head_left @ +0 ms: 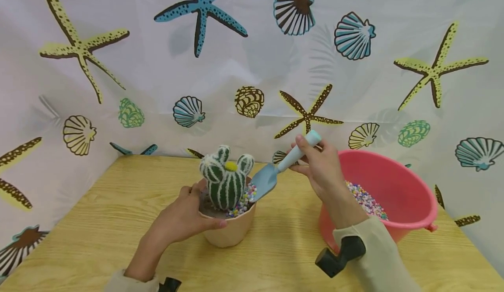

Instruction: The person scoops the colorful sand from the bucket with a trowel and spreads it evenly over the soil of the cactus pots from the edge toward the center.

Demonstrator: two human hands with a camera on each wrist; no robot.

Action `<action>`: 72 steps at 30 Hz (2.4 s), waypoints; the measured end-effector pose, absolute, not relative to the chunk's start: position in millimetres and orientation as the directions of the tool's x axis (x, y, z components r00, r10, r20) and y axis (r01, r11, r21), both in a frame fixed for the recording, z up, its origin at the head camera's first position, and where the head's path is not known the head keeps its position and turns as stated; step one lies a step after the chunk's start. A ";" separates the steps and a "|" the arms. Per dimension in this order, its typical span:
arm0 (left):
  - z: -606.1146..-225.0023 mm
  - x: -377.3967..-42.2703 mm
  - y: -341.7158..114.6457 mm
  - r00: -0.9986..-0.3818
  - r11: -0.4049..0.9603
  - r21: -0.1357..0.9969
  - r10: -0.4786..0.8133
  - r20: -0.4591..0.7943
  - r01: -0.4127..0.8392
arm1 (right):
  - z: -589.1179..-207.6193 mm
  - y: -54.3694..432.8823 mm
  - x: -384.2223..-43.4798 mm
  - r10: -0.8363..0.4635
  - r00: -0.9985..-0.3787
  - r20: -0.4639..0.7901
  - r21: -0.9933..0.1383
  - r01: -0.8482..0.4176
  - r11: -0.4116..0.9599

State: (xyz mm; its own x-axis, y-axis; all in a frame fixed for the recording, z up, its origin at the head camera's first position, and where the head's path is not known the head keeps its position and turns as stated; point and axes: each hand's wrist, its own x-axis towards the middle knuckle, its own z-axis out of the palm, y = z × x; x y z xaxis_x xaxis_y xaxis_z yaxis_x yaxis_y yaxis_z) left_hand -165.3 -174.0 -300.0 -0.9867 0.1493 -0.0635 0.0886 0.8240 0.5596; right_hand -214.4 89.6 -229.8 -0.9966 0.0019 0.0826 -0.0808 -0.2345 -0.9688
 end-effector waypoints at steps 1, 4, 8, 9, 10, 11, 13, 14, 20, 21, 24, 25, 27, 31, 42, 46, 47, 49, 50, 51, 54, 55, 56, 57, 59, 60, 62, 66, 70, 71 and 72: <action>-300.0 -165.6 -174.1 -0.986 0.822 0.562 0.151 -0.064 0.089 | -227.9 90.1 -214.3 0.002 -0.996 0.090 -0.970 -0.088 -0.225; -299.9 -166.1 -174.5 -0.985 0.817 0.569 0.159 -0.064 0.095 | -223.1 91.1 -213.9 0.009 -0.994 0.106 -0.973 -0.105 -0.205; -299.3 -165.9 -174.5 -0.984 0.813 0.574 0.166 -0.069 0.097 | -223.2 88.7 -215.1 0.005 -0.994 0.113 -0.975 -0.112 -0.194; -299.1 -165.9 -174.4 -0.983 0.813 0.574 0.167 -0.071 0.097 | -224.6 87.3 -215.8 0.000 -0.994 0.111 -0.975 -0.109 -0.191; -299.0 -165.8 -174.3 -0.983 0.814 0.574 0.168 -0.074 0.096 | -226.5 85.7 -216.3 -0.003 -0.994 0.108 -0.976 -0.106 -0.188; -298.9 -165.8 -174.2 -0.983 0.814 0.574 0.168 -0.077 0.094 | -228.7 84.1 -217.0 -0.004 -0.994 0.105 -0.977 -0.102 -0.185; -299.0 -165.7 -173.8 -0.982 0.813 0.574 0.168 -0.081 0.092 | -233.4 81.1 -217.7 -0.003 -0.995 0.099 -0.979 -0.096 -0.182; -299.0 -165.7 -173.6 -0.982 0.813 0.575 0.169 -0.082 0.092 | -235.6 80.1 -217.9 -0.001 -0.995 0.098 -0.978 -0.096 -0.183; -299.8 -166.1 -173.8 -0.981 0.813 0.575 0.172 -0.085 0.093 | -242.8 80.7 -218.9 0.023 -0.991 0.131 -0.975 -0.133 -0.177; -299.8 -166.1 -174.3 -0.981 0.813 0.574 0.173 -0.085 0.094 | -242.7 81.3 -219.2 0.029 -0.990 0.139 -0.975 -0.142 -0.173; -300.0 -167.4 -173.5 -0.980 0.815 0.570 0.181 -0.083 0.103 | -240.7 87.4 -219.1 0.050 -0.986 0.161 -0.973 -0.167 -0.162; -300.1 -167.6 -174.2 -0.979 0.816 0.568 0.187 -0.079 0.110 | -239.5 89.3 -219.2 0.059 -0.984 0.166 -0.972 -0.174 -0.159; -299.7 -166.7 -176.3 -0.977 0.821 0.556 0.200 -0.072 0.128 | -237.0 93.5 -219.3 0.070 -0.983 0.171 -0.972 -0.180 -0.148; -298.4 -162.4 -181.8 -0.973 0.836 0.523 0.224 -0.051 0.165 | -231.9 103.8 -220.1 0.087 -0.983 0.162 -0.977 -0.172 -0.128; -295.8 -148.8 -178.8 -0.984 0.846 0.516 0.175 -0.032 0.134 | -217.5 144.0 -214.8 0.138 -0.978 0.158 -0.979 -0.174 -0.109; -295.5 -143.5 -174.6 -0.983 0.856 0.491 0.184 0.004 0.162 | -212.3 158.8 -212.0 0.161 -0.974 0.161 -0.980 -0.177 -0.088; -295.2 -141.8 -172.9 -0.983 0.861 0.481 0.184 0.011 0.167 | -211.1 162.8 -211.4 0.169 -0.972 0.164 -0.981 -0.179 -0.075; -294.3 -139.6 -169.8 -0.983 0.870 0.463 0.182 0.024 0.173 | -208.9 170.9 -210.2 0.186 -0.968 0.168 -0.982 -0.182 -0.060; -293.6 -138.4 -168.3 -0.984 0.873 0.457 0.179 0.023 0.170 | -207.8 175.0 -209.8 0.193 -0.966 0.171 -0.981 -0.185 -0.057; -292.8 -137.2 -166.8 -0.985 0.877 0.452 0.173 0.022 0.164 | -207.1 179.2 -209.6 0.200 -0.964 0.178 -0.979 -0.194 -0.060; -291.2 -132.9 -162.7 -0.985 0.863 0.478 0.168 0.039 0.167 | -205.0 191.3 -208.5 0.219 -0.956 0.193 -0.970 -0.220 -0.105; -290.7 -131.3 -160.9 -0.985 0.855 0.492 0.164 0.043 0.164 | -204.5 195.2 -208.3 0.226 -0.953 0.200 -0.966 -0.231 -0.119; -290.0 -130.3 -159.0 -0.986 0.847 0.508 0.161 0.035 0.156 | -204.1 199.1 -207.8 0.230 -0.951 0.207 -0.961 -0.242 -0.136; -289.2 -129.6 -157.0 -0.987 0.837 0.528 0.159 0.022 0.147 | -203.8 203.1 -207.3 0.233 -0.948 0.215 -0.955 -0.254 -0.151; -288.0 -128.5 -152.3 -0.988 0.817 0.562 0.156 -0.005 0.126 | -203.1 211.2 -206.3 0.240 -0.944 0.227 -0.950 -0.269 -0.158; -287.5 -128.0 -149.6 -0.989 0.816 0.567 0.149 -0.019 0.112 | -202.8 215.2 -205.7 0.243 -0.942 0.233 -0.948 -0.276 -0.159; -286.8 -127.4 -144.7 -0.988 0.812 0.577 0.146 -0.045 0.093 | -202.4 223.0 -204.2 0.250 -0.937 0.242 -0.945 -0.286 -0.158; -287.1 -125.9 -133.4 -0.987 0.785 0.613 0.150 -0.056 0.084 | -201.7 238.9 -201.9 0.276 -0.929 0.246 -0.933 -0.304 -0.194; -286.7 -127.2 -120.8 -0.981 0.746 0.665 0.152 -0.122 0.033 | -202.0 253.4 -199.6 0.312 -0.918 0.245 -0.925 -0.317 -0.209; -286.8 -127.0 -117.6 -0.980 0.737 0.675 0.150 -0.129 0.024 | -202.7 256.4 -199.5 0.324 -0.914 0.243 -0.926 -0.318 -0.205; -287.3 -126.9 -114.4 -0.980 0.735 0.678 0.151 -0.129 0.024 | -203.5 259.0 -199.4 0.335 -0.911 0.240 -0.928 -0.316 -0.195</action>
